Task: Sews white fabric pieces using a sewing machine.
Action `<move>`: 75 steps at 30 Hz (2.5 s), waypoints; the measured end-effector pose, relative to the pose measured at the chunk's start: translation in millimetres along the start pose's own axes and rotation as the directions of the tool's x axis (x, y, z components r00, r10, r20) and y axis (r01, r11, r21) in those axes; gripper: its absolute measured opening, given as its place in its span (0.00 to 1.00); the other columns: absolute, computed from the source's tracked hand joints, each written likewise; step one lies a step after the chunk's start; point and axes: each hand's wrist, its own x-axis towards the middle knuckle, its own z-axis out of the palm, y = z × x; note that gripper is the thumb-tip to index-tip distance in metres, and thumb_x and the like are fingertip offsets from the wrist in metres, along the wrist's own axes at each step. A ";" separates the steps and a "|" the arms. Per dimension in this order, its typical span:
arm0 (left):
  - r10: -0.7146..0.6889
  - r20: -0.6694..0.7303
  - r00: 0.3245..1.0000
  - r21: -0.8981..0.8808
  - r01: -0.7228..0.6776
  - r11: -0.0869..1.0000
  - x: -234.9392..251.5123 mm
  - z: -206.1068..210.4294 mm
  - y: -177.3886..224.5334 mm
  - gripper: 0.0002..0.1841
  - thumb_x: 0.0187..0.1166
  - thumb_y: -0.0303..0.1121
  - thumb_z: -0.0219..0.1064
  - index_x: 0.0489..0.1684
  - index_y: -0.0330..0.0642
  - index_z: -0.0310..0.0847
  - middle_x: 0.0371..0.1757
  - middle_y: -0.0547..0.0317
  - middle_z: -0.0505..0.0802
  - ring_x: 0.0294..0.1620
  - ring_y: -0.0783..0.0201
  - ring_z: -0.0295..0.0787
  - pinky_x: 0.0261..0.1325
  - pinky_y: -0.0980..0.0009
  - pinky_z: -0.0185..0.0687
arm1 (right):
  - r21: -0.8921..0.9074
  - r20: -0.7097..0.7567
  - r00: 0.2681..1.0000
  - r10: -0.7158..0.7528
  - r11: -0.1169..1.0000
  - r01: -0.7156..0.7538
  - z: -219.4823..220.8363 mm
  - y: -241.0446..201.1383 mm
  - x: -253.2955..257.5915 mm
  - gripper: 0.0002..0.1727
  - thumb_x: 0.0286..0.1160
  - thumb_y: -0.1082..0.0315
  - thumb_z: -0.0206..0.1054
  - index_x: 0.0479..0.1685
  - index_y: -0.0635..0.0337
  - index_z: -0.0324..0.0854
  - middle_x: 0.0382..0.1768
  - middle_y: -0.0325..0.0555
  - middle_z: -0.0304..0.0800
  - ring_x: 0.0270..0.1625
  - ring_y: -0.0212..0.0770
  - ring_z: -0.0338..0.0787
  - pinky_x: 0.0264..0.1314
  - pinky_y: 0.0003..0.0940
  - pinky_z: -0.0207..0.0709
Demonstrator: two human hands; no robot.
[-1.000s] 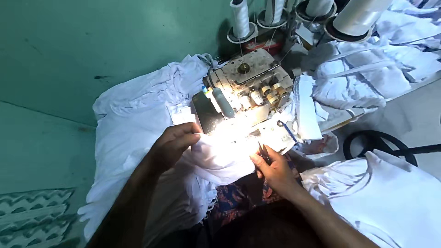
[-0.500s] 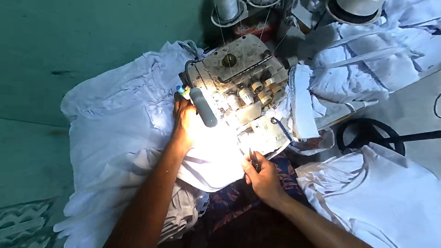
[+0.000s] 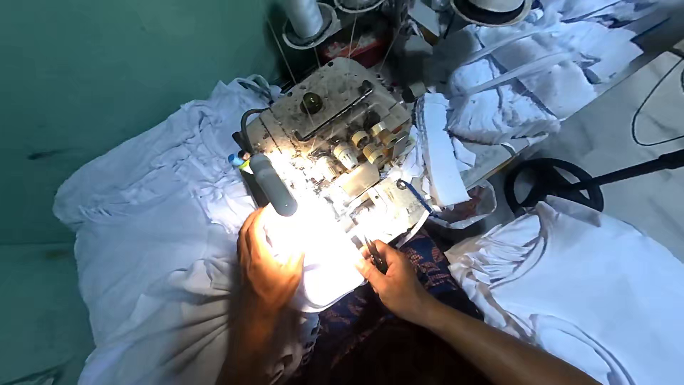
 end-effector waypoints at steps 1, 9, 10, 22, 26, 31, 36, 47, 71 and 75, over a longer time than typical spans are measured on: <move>-0.028 0.034 0.999 0.022 0.027 0.999 -6.3 -3.3 -7.3 0.42 0.62 0.45 0.71 0.80 0.30 0.69 0.73 0.36 0.83 0.73 0.48 0.81 0.75 0.52 0.77 | 0.009 0.001 1.000 0.009 1.000 -0.009 -0.3 0.0 1.3 0.08 0.81 0.63 0.67 0.48 0.56 0.82 0.26 0.35 0.80 0.21 0.28 0.78 0.24 0.24 0.76; 0.002 -0.120 0.993 0.185 0.020 0.983 9.4 -27.5 -19.9 0.21 0.76 0.43 0.68 0.54 0.32 0.88 0.48 0.38 0.94 0.51 0.47 0.92 0.56 0.48 0.83 | -0.013 -0.001 0.998 0.056 0.998 -0.056 6.3 5.8 24.3 0.08 0.79 0.65 0.64 0.47 0.58 0.81 0.26 0.37 0.79 0.23 0.29 0.77 0.28 0.26 0.75; 0.037 -0.122 0.992 0.222 -0.009 0.975 10.1 -28.2 -14.9 0.24 0.75 0.43 0.67 0.61 0.33 0.85 0.56 0.35 0.91 0.59 0.41 0.87 0.65 0.44 0.77 | -0.014 -0.009 0.998 0.063 0.998 -0.063 6.2 6.3 23.7 0.08 0.79 0.64 0.65 0.48 0.58 0.81 0.27 0.37 0.79 0.23 0.29 0.78 0.28 0.26 0.76; 0.315 0.227 0.922 -0.365 -0.220 0.905 -103.6 43.8 60.9 0.12 0.81 0.44 0.69 0.46 0.46 0.93 0.50 0.62 0.96 0.54 0.72 0.93 0.57 0.75 0.91 | -0.187 -0.471 0.882 -0.033 0.980 -0.063 -74.0 51.5 -20.6 0.26 0.73 0.55 0.76 0.63 0.64 0.83 0.28 0.37 0.83 0.26 0.29 0.79 0.30 0.27 0.78; 0.200 0.327 0.923 -0.441 -0.038 0.897 -102.7 77.1 66.5 0.16 0.85 0.40 0.65 0.60 0.40 0.89 0.58 0.60 0.95 0.59 0.72 0.92 0.65 0.71 0.90 | -0.036 -0.359 0.923 0.137 0.986 -0.161 -79.5 57.0 -1.1 0.15 0.76 0.55 0.74 0.42 0.59 0.87 0.20 0.35 0.79 0.18 0.30 0.73 0.22 0.29 0.70; 0.022 0.593 0.805 -0.550 0.385 0.741 -80.5 91.9 73.7 0.19 0.88 0.42 0.61 0.70 0.43 0.83 0.63 0.62 0.94 0.60 0.71 0.92 0.64 0.69 0.89 | 0.313 -0.222 0.940 0.258 0.932 -0.183 -68.8 36.4 -9.6 0.08 0.80 0.64 0.71 0.37 0.59 0.81 0.12 0.31 0.63 0.12 0.27 0.62 0.15 0.24 0.60; 0.009 0.720 0.694 -0.589 0.603 0.538 -73.8 100.3 85.7 0.09 0.87 0.31 0.64 0.50 0.37 0.87 0.39 0.56 0.97 0.38 0.61 0.98 0.47 0.64 0.97 | 0.307 -0.197 0.947 0.255 0.933 -0.187 -64.8 28.4 -18.5 0.10 0.83 0.64 0.68 0.44 0.63 0.85 0.15 0.34 0.69 0.14 0.27 0.64 0.16 0.23 0.61; -0.058 0.843 0.534 -0.462 0.776 0.430 -70.8 88.3 81.6 0.07 0.86 0.28 0.65 0.50 0.33 0.84 0.38 0.50 0.97 0.38 0.56 0.99 0.46 0.62 0.97 | -0.215 0.116 0.987 0.112 0.973 -0.085 -102.9 41.6 -51.1 0.18 0.89 0.54 0.60 0.56 0.59 0.86 0.33 0.38 0.87 0.31 0.30 0.83 0.33 0.25 0.77; -0.275 0.660 0.699 -0.750 0.592 -0.296 -77.4 68.8 110.6 0.12 0.85 0.28 0.63 0.53 0.28 0.87 0.50 0.40 0.93 0.51 0.56 0.91 0.59 0.61 0.87 | 0.197 -0.125 0.987 -0.104 0.972 0.127 -18.0 1.6 -27.4 0.11 0.86 0.64 0.65 0.49 0.64 0.84 0.23 0.38 0.79 0.17 0.28 0.71 0.18 0.24 0.68; -0.276 0.458 0.845 -0.866 0.494 0.078 -65.3 40.3 92.3 0.08 0.81 0.25 0.64 0.41 0.28 0.87 0.38 0.44 0.94 0.40 0.56 0.94 0.52 0.59 0.92 | -0.090 0.167 0.960 -0.225 0.966 0.242 -35.7 -23.5 -4.7 0.11 0.87 0.63 0.63 0.44 0.61 0.84 0.28 0.36 0.84 0.24 0.26 0.79 0.26 0.23 0.75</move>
